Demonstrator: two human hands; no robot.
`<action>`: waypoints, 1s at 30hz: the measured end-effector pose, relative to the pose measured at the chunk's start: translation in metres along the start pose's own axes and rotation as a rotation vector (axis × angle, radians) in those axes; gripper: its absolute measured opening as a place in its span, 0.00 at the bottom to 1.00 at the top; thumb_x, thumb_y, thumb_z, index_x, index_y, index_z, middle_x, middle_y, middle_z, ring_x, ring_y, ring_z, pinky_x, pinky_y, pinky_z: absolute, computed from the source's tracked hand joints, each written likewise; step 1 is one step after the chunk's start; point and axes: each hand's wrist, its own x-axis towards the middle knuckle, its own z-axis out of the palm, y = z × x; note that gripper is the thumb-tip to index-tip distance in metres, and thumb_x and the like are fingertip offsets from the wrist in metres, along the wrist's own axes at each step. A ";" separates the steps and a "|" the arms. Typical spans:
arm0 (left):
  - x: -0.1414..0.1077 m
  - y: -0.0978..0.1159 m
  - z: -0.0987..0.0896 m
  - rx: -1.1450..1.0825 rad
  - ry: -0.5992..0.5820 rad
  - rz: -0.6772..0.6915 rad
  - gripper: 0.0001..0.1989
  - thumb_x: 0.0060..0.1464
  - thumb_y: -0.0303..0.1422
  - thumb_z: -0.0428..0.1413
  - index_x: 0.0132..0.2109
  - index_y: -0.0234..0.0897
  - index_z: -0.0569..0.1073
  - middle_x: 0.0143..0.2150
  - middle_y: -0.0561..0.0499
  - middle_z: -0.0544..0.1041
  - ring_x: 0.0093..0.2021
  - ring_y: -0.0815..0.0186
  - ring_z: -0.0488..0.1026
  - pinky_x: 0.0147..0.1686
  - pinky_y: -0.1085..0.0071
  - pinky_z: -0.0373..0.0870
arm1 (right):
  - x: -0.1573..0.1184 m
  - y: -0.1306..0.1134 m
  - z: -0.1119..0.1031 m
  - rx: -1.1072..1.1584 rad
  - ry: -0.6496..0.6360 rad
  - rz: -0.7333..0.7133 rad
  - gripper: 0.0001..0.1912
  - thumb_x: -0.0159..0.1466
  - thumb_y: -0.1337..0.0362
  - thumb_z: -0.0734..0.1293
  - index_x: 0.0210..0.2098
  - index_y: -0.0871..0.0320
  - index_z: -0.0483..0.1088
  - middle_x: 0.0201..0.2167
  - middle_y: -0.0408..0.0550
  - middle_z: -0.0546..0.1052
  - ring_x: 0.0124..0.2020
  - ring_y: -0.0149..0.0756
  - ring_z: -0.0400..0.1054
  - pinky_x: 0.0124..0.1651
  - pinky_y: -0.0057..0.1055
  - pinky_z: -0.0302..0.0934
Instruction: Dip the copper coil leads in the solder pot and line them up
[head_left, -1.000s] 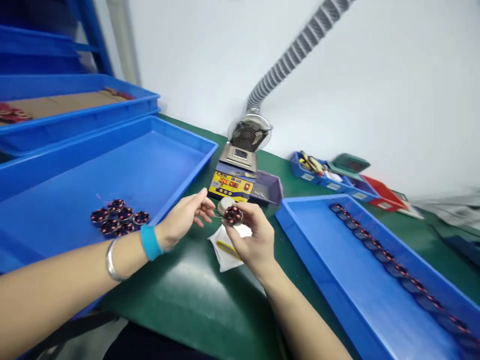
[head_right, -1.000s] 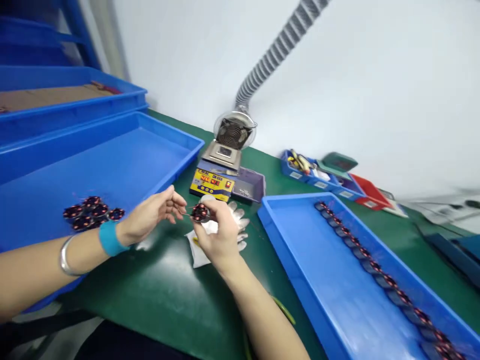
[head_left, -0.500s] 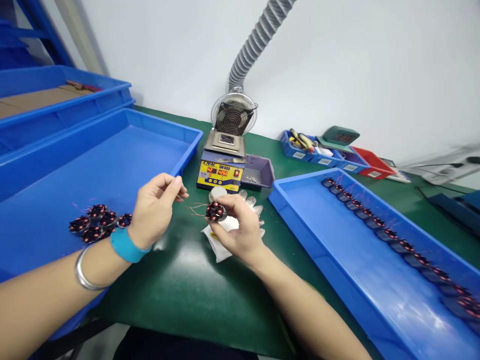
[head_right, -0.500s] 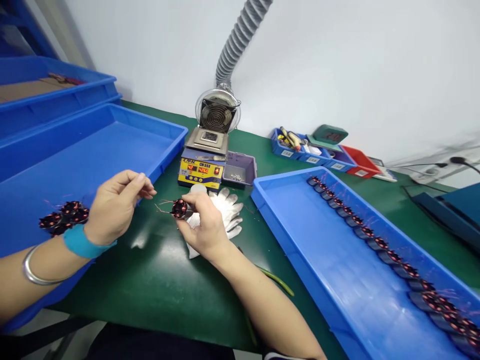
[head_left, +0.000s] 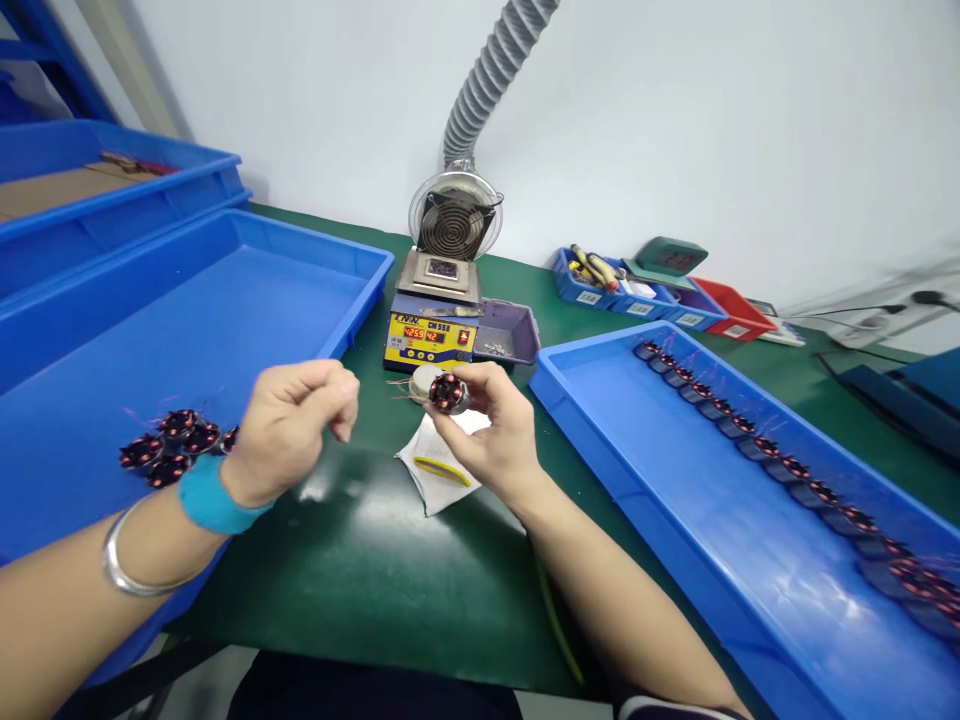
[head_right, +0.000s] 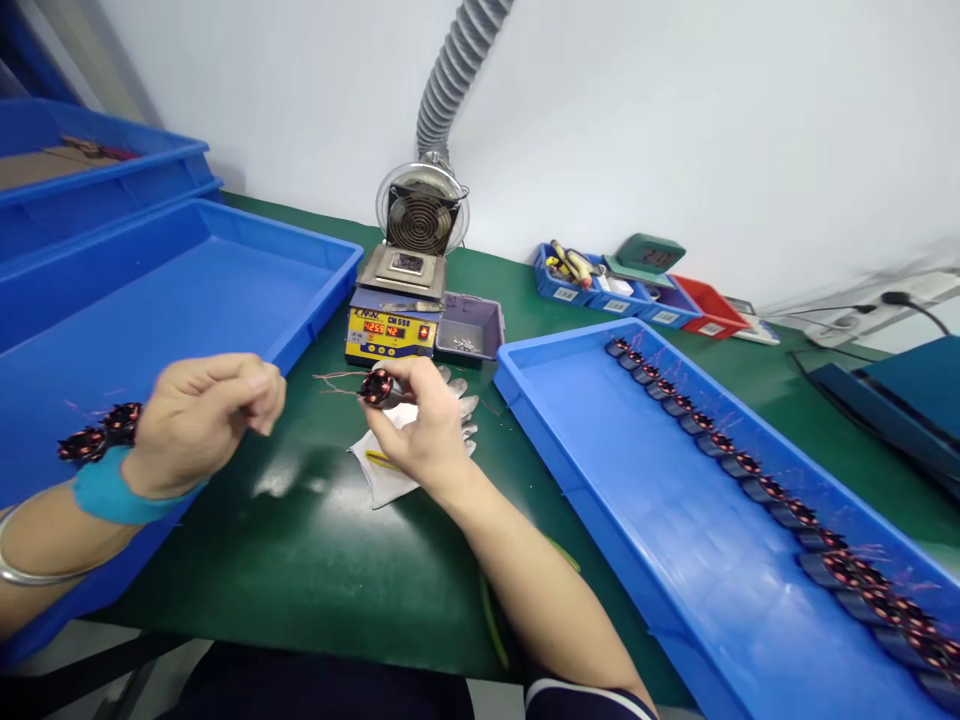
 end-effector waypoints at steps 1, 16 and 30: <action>0.002 -0.001 -0.003 -0.050 0.055 0.009 0.18 0.54 0.29 0.50 0.17 0.38 0.63 0.15 0.56 0.62 0.18 0.70 0.59 0.22 0.70 0.56 | 0.002 0.000 -0.002 0.010 0.013 0.008 0.14 0.56 0.68 0.70 0.40 0.57 0.65 0.37 0.46 0.72 0.36 0.32 0.70 0.37 0.28 0.71; 0.001 -0.015 0.015 0.121 0.028 -0.066 0.10 0.50 0.31 0.54 0.41 0.36 0.70 0.37 0.50 0.75 0.35 0.67 0.72 0.36 0.70 0.69 | 0.008 0.012 -0.007 -0.029 -0.124 0.146 0.22 0.54 0.62 0.72 0.47 0.56 0.67 0.37 0.48 0.75 0.35 0.36 0.72 0.40 0.35 0.71; 0.000 -0.008 0.009 0.475 -0.096 0.265 0.08 0.56 0.31 0.51 0.33 0.37 0.74 0.30 0.52 0.76 0.31 0.68 0.71 0.34 0.73 0.66 | 0.006 -0.006 -0.009 -0.155 -0.208 -0.117 0.17 0.58 0.69 0.68 0.47 0.55 0.67 0.42 0.49 0.75 0.42 0.36 0.71 0.46 0.36 0.68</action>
